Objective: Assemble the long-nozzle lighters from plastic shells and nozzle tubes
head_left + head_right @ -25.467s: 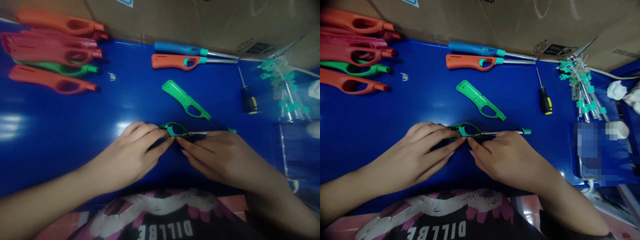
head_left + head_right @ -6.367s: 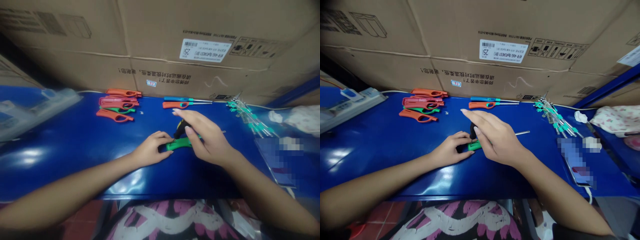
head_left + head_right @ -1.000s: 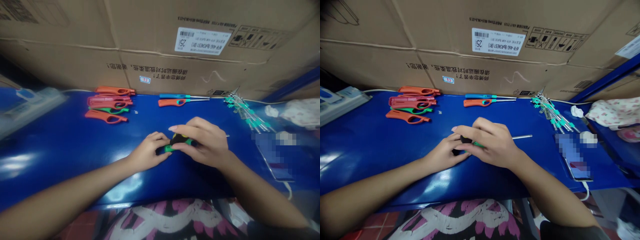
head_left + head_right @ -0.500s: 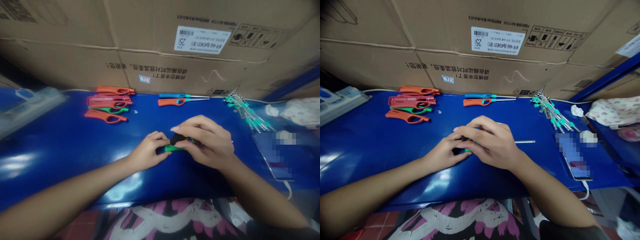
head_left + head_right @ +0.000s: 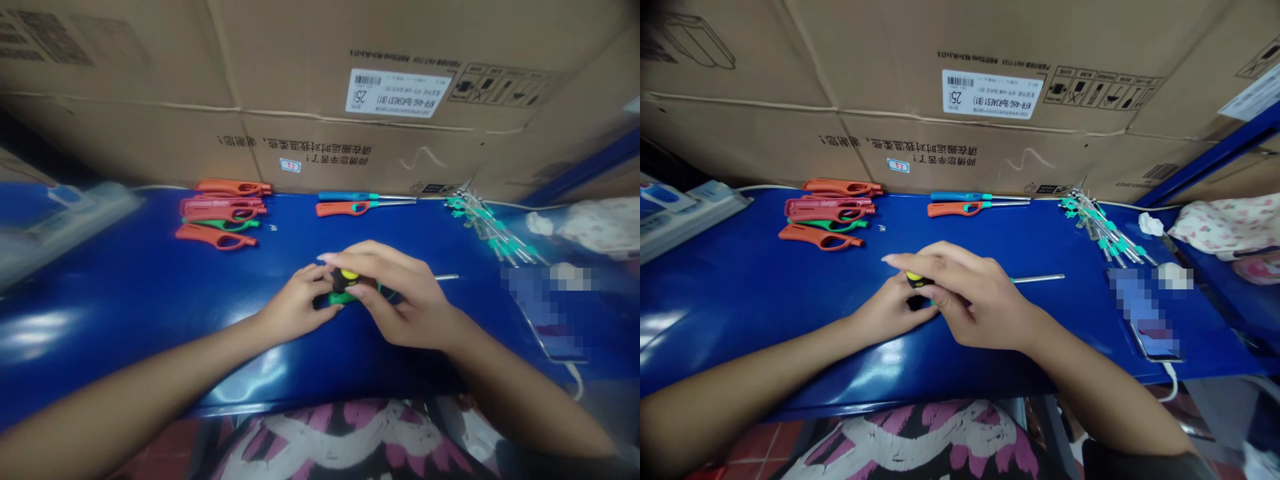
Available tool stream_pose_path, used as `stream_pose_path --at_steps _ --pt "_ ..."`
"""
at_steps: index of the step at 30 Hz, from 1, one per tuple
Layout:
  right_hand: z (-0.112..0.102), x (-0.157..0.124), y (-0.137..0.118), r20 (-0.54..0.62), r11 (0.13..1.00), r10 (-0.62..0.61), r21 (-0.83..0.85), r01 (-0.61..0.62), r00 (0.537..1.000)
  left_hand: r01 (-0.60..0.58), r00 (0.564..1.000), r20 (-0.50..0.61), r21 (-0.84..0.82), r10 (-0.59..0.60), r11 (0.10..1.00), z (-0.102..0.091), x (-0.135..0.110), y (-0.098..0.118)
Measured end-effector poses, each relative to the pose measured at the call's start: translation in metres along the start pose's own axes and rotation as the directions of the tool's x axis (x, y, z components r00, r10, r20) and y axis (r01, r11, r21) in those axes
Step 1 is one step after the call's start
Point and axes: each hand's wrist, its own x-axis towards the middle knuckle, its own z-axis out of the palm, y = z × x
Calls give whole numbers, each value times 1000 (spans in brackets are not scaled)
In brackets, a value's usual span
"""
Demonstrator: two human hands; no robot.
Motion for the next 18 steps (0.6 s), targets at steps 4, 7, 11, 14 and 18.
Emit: stream_pose_path --at_steps 4,7,11,14,18 --pt "2 1 6 -159 997 -32 -81 19 987 28 1000 -4 18 -28 999 0 1 3" --pt "3 0 9 -174 990 -35 -143 10 984 19 1000 -17 61 -18 998 0 1 4" --pt "2 -2 8 -47 999 -5 -39 3 999 -8 1000 -30 89 11 996 0 0 3" --pt "4 -3 8 -73 998 -44 38 47 996 -17 999 -31 69 19 997 1 -1 2" --pt "8 -3 9 -115 995 -105 -13 104 988 2 1000 -26 54 0 999 2 -1 2"
